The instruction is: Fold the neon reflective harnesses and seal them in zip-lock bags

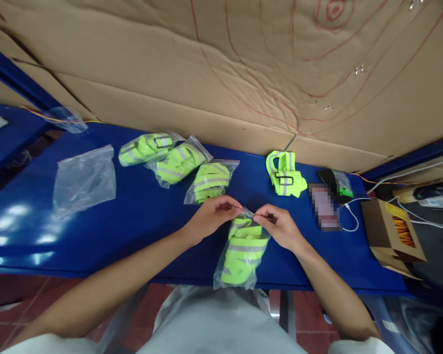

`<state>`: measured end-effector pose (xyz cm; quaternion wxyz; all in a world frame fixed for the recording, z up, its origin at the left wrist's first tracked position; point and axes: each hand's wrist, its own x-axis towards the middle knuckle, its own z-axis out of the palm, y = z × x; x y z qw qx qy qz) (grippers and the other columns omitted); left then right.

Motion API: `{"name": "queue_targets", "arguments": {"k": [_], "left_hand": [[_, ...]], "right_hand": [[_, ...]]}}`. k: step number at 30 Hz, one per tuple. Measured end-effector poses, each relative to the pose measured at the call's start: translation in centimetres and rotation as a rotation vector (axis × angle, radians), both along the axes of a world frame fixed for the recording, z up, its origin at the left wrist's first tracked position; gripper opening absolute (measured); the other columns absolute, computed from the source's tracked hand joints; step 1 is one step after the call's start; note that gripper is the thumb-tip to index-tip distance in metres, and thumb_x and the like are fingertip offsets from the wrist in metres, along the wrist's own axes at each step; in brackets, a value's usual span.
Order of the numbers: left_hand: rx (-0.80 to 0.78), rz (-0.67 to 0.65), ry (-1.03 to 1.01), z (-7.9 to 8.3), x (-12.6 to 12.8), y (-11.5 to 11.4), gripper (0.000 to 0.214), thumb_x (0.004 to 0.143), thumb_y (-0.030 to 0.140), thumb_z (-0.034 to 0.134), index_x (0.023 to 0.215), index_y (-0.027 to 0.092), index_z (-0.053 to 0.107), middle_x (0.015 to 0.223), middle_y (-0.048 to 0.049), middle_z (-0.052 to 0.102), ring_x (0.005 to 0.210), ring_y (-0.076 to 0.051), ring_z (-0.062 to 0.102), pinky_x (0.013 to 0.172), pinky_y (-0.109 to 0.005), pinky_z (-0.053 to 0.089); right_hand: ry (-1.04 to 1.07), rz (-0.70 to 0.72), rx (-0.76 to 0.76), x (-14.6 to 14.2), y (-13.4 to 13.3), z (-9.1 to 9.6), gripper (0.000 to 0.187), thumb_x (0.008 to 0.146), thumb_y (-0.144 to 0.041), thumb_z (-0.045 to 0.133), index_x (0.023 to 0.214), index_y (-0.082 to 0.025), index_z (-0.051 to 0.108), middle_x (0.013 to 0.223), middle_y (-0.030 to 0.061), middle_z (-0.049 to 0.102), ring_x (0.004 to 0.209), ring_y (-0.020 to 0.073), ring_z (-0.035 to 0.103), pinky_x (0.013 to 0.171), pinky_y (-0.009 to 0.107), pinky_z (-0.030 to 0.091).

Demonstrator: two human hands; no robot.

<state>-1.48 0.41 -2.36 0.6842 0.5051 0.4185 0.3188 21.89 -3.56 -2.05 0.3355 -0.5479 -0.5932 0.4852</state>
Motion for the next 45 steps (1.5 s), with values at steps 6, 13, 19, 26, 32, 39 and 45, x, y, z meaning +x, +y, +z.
{"name": "queue_targets", "arguments": {"k": [6,13,19,26,32,39,45], "left_hand": [[0.003,-0.102,0.046,-0.9,0.2,-0.1,0.037,0.083,0.052,0.078,0.099,0.019,0.083,0.104,-0.0086,0.082,0.099,-0.025,0.074,0.088,-0.033,0.055],[0.092,-0.144,0.046,-1.9,0.2,-0.3,0.031,0.085,0.044,0.077,0.1,0.018,0.084,0.101,-0.0093,0.082,0.09,-0.023,0.075,0.081,-0.03,0.055],[0.106,-0.182,0.023,-1.6,0.1,0.0,0.029,0.088,0.042,0.075,0.102,0.019,0.084,0.103,-0.0081,0.082,0.095,-0.022,0.076,0.085,-0.028,0.054],[0.178,-0.163,0.107,-1.2,0.3,-0.7,0.036,0.088,0.048,0.073,0.098,0.015,0.084,0.09,-0.0082,0.082,0.077,-0.019,0.071,0.066,-0.025,0.047],[0.183,-0.17,0.113,-1.7,0.4,-1.0,0.035,0.089,0.043,0.072,0.095,0.011,0.083,0.086,-0.0083,0.081,0.073,-0.016,0.067,0.065,-0.023,0.046],[0.159,-0.422,0.058,-1.5,-0.7,1.4,0.042,0.097,0.049,0.063,0.111,0.014,0.082,0.094,-0.0067,0.081,0.078,-0.016,0.068,0.069,-0.023,0.052],[0.259,-0.363,0.067,-1.4,-0.5,0.9,0.045,0.1,0.05,0.058,0.107,0.012,0.081,0.097,-0.0091,0.08,0.084,-0.017,0.069,0.071,-0.023,0.051]], "right_hand": [[-0.01,0.078,-0.015,0.1,0.1,-0.4,0.036,0.092,-0.055,0.071,0.092,-0.019,0.071,0.082,0.0019,0.069,0.071,0.0136,0.059,0.065,0.025,0.044],[0.041,0.106,-0.049,-0.4,0.0,-0.7,0.034,0.087,-0.053,0.077,0.089,-0.019,0.074,0.084,0.0033,0.073,0.074,0.0152,0.062,0.068,0.027,0.046],[0.055,0.054,-0.069,-0.6,-0.2,-1.0,0.036,0.086,-0.053,0.078,0.084,-0.019,0.07,0.078,0.0028,0.07,0.068,0.0141,0.059,0.063,0.027,0.042],[-0.043,0.125,-0.046,-0.3,-0.4,-0.4,0.037,0.094,-0.053,0.07,0.083,-0.017,0.067,0.073,-0.0006,0.062,0.064,0.0105,0.05,0.06,0.024,0.037],[-0.17,0.195,0.169,-0.7,-0.7,-0.3,0.038,0.101,-0.043,0.063,0.074,-0.018,0.054,0.066,-0.0038,0.05,0.059,0.0075,0.042,0.053,0.021,0.03],[-0.16,0.164,0.116,-0.1,-0.3,-0.3,0.035,0.099,-0.047,0.065,0.082,-0.017,0.066,0.062,-0.0046,0.051,0.056,0.0076,0.04,0.053,0.022,0.03],[-0.159,0.186,0.204,-0.1,-0.3,-0.5,0.034,0.102,-0.042,0.061,0.079,-0.017,0.06,0.062,-0.0056,0.048,0.055,0.0067,0.038,0.053,0.022,0.029]]}}
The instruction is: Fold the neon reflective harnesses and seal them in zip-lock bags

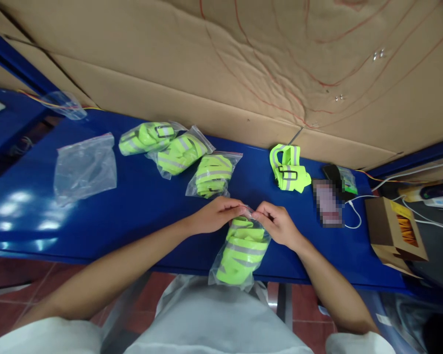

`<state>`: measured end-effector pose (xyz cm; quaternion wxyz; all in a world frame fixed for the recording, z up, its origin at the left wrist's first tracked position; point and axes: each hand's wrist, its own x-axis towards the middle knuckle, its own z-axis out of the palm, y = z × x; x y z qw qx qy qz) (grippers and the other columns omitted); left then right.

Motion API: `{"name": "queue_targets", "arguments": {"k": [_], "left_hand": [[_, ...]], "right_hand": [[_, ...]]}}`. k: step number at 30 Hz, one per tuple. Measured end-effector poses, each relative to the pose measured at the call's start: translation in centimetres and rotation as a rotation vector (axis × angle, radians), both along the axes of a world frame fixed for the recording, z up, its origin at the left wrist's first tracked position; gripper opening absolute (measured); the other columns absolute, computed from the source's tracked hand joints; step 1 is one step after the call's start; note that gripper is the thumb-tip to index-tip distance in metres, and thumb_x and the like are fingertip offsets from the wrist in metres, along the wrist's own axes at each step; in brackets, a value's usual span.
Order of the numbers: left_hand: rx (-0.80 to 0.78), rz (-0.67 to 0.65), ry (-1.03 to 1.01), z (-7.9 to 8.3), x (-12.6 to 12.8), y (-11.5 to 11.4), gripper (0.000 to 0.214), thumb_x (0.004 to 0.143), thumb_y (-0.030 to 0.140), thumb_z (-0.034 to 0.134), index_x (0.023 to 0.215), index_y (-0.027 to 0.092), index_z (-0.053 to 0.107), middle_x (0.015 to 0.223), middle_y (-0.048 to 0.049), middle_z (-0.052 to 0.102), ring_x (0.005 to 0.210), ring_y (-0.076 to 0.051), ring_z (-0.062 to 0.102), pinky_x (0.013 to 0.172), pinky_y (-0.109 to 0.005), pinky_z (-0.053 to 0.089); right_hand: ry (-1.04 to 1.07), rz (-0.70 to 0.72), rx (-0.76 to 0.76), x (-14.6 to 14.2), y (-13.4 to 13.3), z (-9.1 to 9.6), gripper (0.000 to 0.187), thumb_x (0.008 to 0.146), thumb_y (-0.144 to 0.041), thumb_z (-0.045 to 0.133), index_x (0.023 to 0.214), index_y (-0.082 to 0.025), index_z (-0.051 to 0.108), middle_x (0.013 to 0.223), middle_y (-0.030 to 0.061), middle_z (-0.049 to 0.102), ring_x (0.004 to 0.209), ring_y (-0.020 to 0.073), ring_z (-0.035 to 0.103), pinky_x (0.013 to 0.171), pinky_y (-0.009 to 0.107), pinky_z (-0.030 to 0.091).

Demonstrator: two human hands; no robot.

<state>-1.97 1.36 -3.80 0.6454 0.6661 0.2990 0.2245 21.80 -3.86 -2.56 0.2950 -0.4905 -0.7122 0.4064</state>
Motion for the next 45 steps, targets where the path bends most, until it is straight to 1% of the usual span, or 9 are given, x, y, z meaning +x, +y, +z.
{"name": "queue_targets", "arguments": {"k": [6,9,14,19,23,27,37,42,45], "left_hand": [[-0.079,0.098,0.022,-0.2,0.8,-0.6,0.039,0.091,0.047,0.069,0.099,0.01,0.08,0.084,-0.008,0.077,0.068,-0.012,0.061,0.059,-0.021,0.042],[-0.043,0.185,0.018,-0.2,1.0,-1.1,0.032,0.086,0.041,0.074,0.092,0.011,0.081,0.073,-0.0043,0.073,0.06,-0.009,0.054,0.055,-0.02,0.036],[0.044,0.282,-0.022,0.3,0.6,-1.2,0.029,0.088,0.04,0.073,0.088,0.012,0.08,0.066,-0.0011,0.069,0.056,-0.008,0.05,0.052,-0.02,0.033],[0.016,0.217,-0.059,0.8,-0.2,-0.3,0.035,0.094,0.047,0.07,0.101,0.015,0.081,0.097,-0.0071,0.08,0.084,-0.016,0.071,0.073,-0.021,0.052],[-0.007,0.24,-0.042,0.7,-0.2,0.1,0.039,0.092,0.051,0.07,0.104,0.014,0.08,0.102,-0.0077,0.081,0.092,-0.018,0.073,0.081,-0.024,0.055],[-0.046,0.195,-0.031,0.6,-0.1,0.3,0.038,0.093,0.049,0.069,0.107,0.015,0.08,0.107,-0.0073,0.081,0.098,-0.019,0.074,0.087,-0.024,0.055],[-0.241,0.23,-0.014,0.9,0.2,-0.2,0.035,0.085,0.048,0.08,0.101,0.017,0.081,0.099,-0.0057,0.081,0.09,-0.016,0.071,0.08,-0.022,0.052],[-0.153,0.233,0.043,1.1,0.5,-0.9,0.035,0.083,0.046,0.08,0.098,0.014,0.081,0.087,-0.0067,0.078,0.073,-0.014,0.065,0.063,-0.022,0.045],[-0.127,0.235,0.054,1.4,0.6,-1.0,0.033,0.085,0.044,0.078,0.098,0.014,0.081,0.085,-0.0062,0.078,0.07,-0.013,0.063,0.061,-0.021,0.042]], "right_hand": [[0.018,0.033,0.012,-0.2,0.3,-0.3,0.033,0.104,-0.044,0.059,0.086,-0.017,0.064,0.071,-0.002,0.06,0.062,0.0082,0.049,0.058,0.021,0.037],[0.001,0.067,0.03,-0.3,0.0,-0.2,0.03,0.106,-0.042,0.054,0.093,-0.018,0.065,0.08,0.0002,0.065,0.068,0.0095,0.055,0.064,0.021,0.041],[0.003,0.01,-0.024,-0.1,-0.1,-0.1,0.029,0.104,-0.044,0.059,0.092,-0.018,0.065,0.072,-0.0022,0.059,0.062,0.0089,0.05,0.058,0.022,0.037],[0.169,-0.06,-0.121,0.5,0.7,0.3,0.034,0.099,-0.048,0.066,0.085,-0.017,0.067,0.071,-0.0011,0.061,0.061,0.0091,0.049,0.057,0.022,0.036],[0.192,-0.112,-0.166,1.0,1.0,0.5,0.032,0.096,-0.049,0.069,0.091,-0.017,0.071,0.075,0.0001,0.065,0.063,0.0096,0.051,0.058,0.023,0.037],[0.145,-0.073,-0.217,1.0,0.8,0.6,0.032,0.097,-0.049,0.068,0.101,-0.018,0.076,0.084,0.0017,0.071,0.067,0.0102,0.055,0.061,0.023,0.04],[0.074,-0.063,-0.132,0.7,-0.2,1.5,0.028,0.097,-0.044,0.068,0.094,-0.017,0.076,0.08,0.002,0.071,0.065,0.0107,0.057,0.06,0.023,0.042],[0.01,-0.07,-0.013,0.3,-0.6,1.6,0.021,0.098,-0.037,0.068,0.094,-0.018,0.075,0.077,0.0015,0.071,0.066,0.0111,0.059,0.061,0.023,0.045],[-0.015,-0.077,0.014,0.2,-0.6,1.7,0.02,0.097,-0.036,0.068,0.093,-0.018,0.075,0.077,0.0016,0.071,0.065,0.0111,0.059,0.061,0.023,0.045]]}}
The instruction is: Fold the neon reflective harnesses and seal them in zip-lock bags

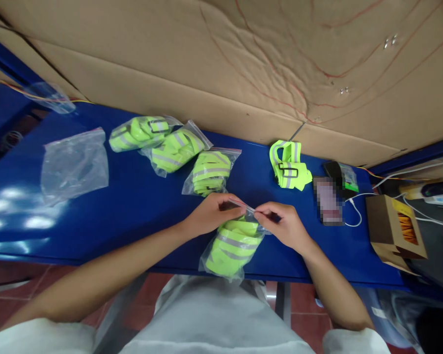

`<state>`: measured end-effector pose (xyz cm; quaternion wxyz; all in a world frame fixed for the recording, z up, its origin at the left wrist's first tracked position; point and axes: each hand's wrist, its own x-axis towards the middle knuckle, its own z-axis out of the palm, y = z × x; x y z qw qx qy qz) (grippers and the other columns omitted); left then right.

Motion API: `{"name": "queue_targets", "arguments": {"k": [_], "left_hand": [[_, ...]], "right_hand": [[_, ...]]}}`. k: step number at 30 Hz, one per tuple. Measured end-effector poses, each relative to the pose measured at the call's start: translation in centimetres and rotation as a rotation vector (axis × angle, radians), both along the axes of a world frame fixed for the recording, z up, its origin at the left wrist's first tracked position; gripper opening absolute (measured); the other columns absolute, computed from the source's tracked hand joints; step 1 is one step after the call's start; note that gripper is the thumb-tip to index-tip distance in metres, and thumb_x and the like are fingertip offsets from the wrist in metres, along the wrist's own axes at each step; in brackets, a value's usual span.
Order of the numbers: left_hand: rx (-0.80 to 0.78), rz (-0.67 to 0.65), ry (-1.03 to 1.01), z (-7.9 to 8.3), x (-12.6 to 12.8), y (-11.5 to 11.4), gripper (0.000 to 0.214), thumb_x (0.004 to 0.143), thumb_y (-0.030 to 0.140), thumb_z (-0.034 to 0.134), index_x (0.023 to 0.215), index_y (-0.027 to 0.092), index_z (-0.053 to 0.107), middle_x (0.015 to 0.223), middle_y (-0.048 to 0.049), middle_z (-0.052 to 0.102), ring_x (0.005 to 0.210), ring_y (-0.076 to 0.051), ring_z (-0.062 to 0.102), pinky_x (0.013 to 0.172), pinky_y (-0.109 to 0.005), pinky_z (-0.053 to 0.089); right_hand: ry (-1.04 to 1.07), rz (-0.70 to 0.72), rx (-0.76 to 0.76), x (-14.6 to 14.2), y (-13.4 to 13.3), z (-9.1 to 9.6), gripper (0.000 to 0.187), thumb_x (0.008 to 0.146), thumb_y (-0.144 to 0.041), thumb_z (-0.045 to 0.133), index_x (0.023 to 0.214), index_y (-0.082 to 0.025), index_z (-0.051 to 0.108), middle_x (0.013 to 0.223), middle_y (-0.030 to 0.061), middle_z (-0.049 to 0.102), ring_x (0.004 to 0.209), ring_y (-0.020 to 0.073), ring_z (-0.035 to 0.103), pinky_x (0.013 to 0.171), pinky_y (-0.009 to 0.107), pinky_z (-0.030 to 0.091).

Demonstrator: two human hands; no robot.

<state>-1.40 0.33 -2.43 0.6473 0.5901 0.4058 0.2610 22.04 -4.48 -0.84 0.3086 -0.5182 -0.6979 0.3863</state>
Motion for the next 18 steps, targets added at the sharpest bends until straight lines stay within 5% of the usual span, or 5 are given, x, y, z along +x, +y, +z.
{"name": "queue_targets", "arguments": {"k": [18], "left_hand": [[0.103,0.023,-0.022,-0.33,0.4,-0.62,0.021,0.088,0.036,0.074,0.09,0.016,0.079,0.087,-0.0028,0.079,0.077,-0.013,0.067,0.066,-0.021,0.046]], "right_hand": [[-0.043,-0.03,0.038,-0.72,-0.33,-0.24,0.011,0.09,-0.022,0.067,0.08,-0.02,0.067,0.068,-0.0017,0.062,0.06,0.0096,0.05,0.056,0.023,0.039]]}}
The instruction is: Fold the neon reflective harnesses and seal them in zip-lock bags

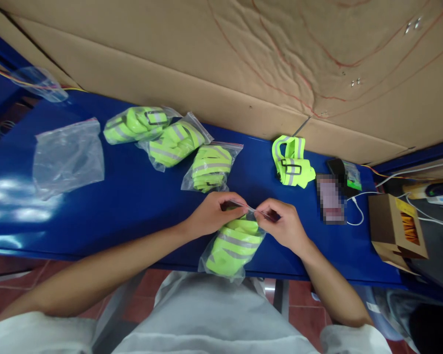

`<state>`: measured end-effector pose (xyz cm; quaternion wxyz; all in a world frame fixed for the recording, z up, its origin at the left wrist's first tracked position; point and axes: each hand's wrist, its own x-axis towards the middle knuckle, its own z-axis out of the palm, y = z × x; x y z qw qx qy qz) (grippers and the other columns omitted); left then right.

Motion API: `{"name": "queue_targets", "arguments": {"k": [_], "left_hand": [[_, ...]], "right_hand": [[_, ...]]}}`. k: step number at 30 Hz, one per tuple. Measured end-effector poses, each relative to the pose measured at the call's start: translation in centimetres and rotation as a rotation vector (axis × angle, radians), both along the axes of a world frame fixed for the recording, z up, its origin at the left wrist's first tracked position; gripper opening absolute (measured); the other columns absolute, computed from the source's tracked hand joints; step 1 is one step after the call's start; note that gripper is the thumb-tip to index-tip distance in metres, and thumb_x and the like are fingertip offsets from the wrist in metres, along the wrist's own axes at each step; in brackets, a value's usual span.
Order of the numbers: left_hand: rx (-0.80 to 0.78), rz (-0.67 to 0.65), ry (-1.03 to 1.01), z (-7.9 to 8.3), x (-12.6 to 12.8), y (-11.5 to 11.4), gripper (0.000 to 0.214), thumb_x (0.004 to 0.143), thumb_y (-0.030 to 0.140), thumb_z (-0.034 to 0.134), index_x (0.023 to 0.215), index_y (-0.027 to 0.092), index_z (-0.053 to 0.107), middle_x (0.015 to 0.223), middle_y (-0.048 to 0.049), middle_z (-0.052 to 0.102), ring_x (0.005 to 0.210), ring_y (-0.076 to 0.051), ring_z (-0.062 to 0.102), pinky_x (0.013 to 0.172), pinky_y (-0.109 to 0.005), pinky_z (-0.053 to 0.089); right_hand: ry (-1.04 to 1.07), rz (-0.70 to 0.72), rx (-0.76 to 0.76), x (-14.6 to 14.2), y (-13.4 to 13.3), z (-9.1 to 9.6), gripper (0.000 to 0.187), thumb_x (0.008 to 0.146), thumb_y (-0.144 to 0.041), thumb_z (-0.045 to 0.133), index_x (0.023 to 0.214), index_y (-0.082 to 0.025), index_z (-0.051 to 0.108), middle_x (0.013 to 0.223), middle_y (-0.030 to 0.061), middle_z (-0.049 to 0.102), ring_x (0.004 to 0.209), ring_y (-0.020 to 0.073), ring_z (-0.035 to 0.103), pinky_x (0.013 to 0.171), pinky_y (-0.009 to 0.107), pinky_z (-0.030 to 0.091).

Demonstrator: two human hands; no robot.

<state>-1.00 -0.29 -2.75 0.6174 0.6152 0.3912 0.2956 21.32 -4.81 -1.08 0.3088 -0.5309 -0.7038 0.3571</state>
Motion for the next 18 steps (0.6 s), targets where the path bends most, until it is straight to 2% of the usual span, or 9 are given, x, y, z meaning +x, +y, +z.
{"name": "queue_targets", "arguments": {"k": [8,12,18], "left_hand": [[0.031,0.022,0.012,0.04,0.15,-0.46,0.017,0.088,0.031,0.072,0.088,0.016,0.078,0.085,-0.0016,0.078,0.077,-0.013,0.067,0.069,-0.021,0.046],[0.052,0.001,0.054,0.18,0.18,-0.49,0.018,0.09,0.032,0.07,0.09,0.016,0.079,0.087,-0.0016,0.079,0.079,-0.014,0.068,0.071,-0.021,0.047],[0.054,-0.026,0.029,-0.19,0.34,-1.05,0.019,0.091,0.033,0.07,0.093,0.017,0.079,0.089,-0.0017,0.08,0.084,-0.015,0.071,0.075,-0.022,0.049]], "right_hand": [[-0.035,0.02,0.026,-0.28,-0.13,0.05,0.009,0.089,-0.016,0.064,0.081,-0.02,0.063,0.072,-0.0021,0.059,0.064,0.0099,0.051,0.061,0.023,0.04],[-0.028,0.02,0.041,-0.34,-0.03,-0.17,0.005,0.093,-0.023,0.066,0.089,-0.021,0.066,0.075,-0.001,0.061,0.066,0.0108,0.054,0.061,0.023,0.042],[-0.064,0.087,0.043,-0.4,-0.18,-0.17,0.008,0.096,-0.024,0.063,0.088,-0.02,0.063,0.073,-0.0012,0.061,0.063,0.0104,0.054,0.061,0.023,0.043]]}}
